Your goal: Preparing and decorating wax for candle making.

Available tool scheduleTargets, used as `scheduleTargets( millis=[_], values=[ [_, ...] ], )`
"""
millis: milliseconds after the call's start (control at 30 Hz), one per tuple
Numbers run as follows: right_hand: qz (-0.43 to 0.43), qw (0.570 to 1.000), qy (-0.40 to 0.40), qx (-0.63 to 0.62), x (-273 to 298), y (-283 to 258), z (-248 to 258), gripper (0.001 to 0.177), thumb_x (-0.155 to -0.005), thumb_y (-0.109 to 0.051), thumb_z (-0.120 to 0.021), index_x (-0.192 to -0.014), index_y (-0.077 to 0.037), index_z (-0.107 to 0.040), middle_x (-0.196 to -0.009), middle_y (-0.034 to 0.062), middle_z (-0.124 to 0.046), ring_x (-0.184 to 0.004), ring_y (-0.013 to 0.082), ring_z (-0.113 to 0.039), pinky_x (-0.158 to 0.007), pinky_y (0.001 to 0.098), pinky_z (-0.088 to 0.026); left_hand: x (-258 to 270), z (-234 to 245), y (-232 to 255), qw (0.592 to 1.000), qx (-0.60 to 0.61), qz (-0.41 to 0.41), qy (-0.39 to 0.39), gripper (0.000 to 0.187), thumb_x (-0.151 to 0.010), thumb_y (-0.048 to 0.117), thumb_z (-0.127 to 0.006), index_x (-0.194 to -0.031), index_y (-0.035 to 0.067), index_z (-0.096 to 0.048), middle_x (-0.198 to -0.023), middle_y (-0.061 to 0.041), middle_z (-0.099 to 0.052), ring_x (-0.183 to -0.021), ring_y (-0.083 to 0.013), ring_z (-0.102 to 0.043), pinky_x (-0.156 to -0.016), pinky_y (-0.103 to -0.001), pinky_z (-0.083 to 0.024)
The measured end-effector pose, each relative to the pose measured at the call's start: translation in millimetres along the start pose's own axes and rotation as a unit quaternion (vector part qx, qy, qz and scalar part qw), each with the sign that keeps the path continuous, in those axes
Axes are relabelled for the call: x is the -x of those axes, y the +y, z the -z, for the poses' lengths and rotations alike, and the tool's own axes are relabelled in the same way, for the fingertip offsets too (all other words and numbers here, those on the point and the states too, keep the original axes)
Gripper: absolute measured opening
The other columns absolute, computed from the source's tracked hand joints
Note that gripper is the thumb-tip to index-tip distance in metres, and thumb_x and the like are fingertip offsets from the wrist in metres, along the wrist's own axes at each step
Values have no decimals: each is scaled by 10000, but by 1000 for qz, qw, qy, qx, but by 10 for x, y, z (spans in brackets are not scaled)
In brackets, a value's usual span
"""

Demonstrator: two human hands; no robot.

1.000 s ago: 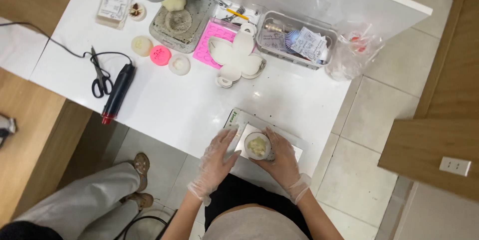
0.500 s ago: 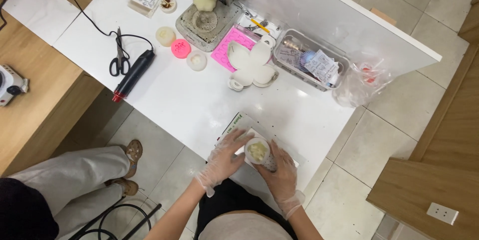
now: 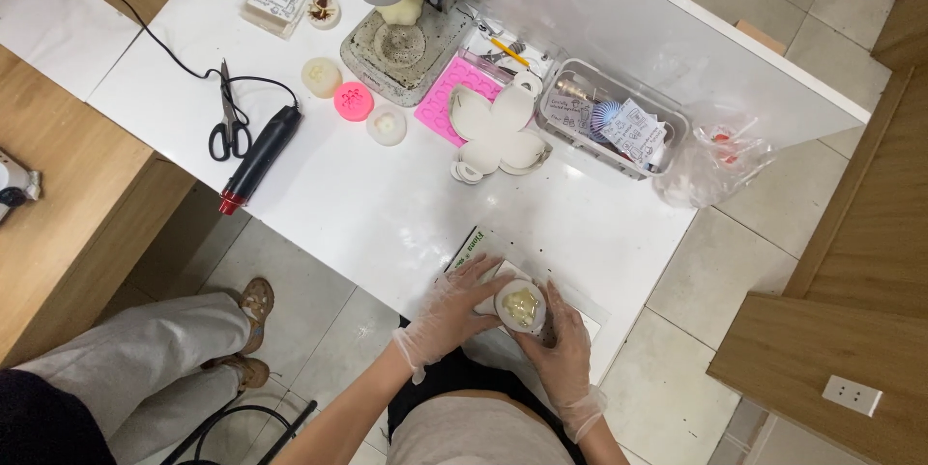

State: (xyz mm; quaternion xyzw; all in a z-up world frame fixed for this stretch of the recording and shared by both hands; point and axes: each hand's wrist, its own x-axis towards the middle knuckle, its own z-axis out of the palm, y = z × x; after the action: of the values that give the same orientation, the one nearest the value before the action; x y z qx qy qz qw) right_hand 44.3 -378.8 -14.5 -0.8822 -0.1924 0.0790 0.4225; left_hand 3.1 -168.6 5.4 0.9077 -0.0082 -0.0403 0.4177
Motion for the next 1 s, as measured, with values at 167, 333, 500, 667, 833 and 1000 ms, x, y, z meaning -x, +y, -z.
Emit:
scheduleTargets(
  millis=[167, 333, 500, 667, 833, 1000],
  values=[
    [-69, 993, -26, -86, 14, -50, 31, 972, -705, -110, -876, -1540, -162, -380, -1361, 104, -610, -1203, 239, -645, -940, 360, -561, -12, 44, 93, 1000, -15, -10, -3, 653, -807, 280, -810, -1408, 161, -584, -1568, -99, -448, -1480, -326, -353, -1179, -458, -300],
    [-82, 986, -34, -141, 16, -120, 97, 966, -721, -78, -852, -1547, -178, -361, -1436, 100, -583, -1275, 249, -622, -985, 374, -530, 18, 52, 175, 1000, 4, 0, -5, 675, -817, 304, -810, -1430, 162, -566, -1534, -77, -479, -1477, -318, -350, -1182, -458, -291],
    [-71, 990, -48, -116, -17, -190, 153, 974, -715, -81, -862, -1543, -174, -359, -1432, 91, -583, -1268, 250, -627, -988, 379, -524, 39, 37, 162, 1000, 15, 12, 13, 669, -794, 327, -818, -1402, 161, -594, -1445, -82, -562, -1424, -296, -436, -1162, -440, -340],
    [-13, 994, -42, -104, -94, -247, 175, 955, -725, -94, -861, -1539, -136, -364, -1419, 103, -594, -1238, 247, -652, -971, 370, -541, 28, 124, 175, 999, 27, 44, 0, 642, -820, 349, -802, -1398, 157, -599, -1334, -121, -627, -1300, -311, -532, -1086, -424, -410],
    [-2, 992, -50, -116, -192, -356, 175, 932, -746, -105, -856, -1538, -116, -367, -1407, 109, -587, -1230, 250, -662, -962, 364, -548, 33, 271, 176, 998, 40, 47, 3, 613, -835, 345, -771, -1397, 158, -612, -1246, -130, -676, -1169, -312, -599, -1017, -417, -454],
    [20, 991, -70, -114, -452, -527, 140, 911, -747, -108, -870, -1530, -119, -404, -1408, 109, -578, -1257, 257, -643, -997, 370, -522, -51, 482, 38, 999, 27, 39, 17, 617, -827, 350, -783, -1388, 162, -608, -1237, -127, -679, -1155, -307, -598, -1005, -418, -452]
  ],
)
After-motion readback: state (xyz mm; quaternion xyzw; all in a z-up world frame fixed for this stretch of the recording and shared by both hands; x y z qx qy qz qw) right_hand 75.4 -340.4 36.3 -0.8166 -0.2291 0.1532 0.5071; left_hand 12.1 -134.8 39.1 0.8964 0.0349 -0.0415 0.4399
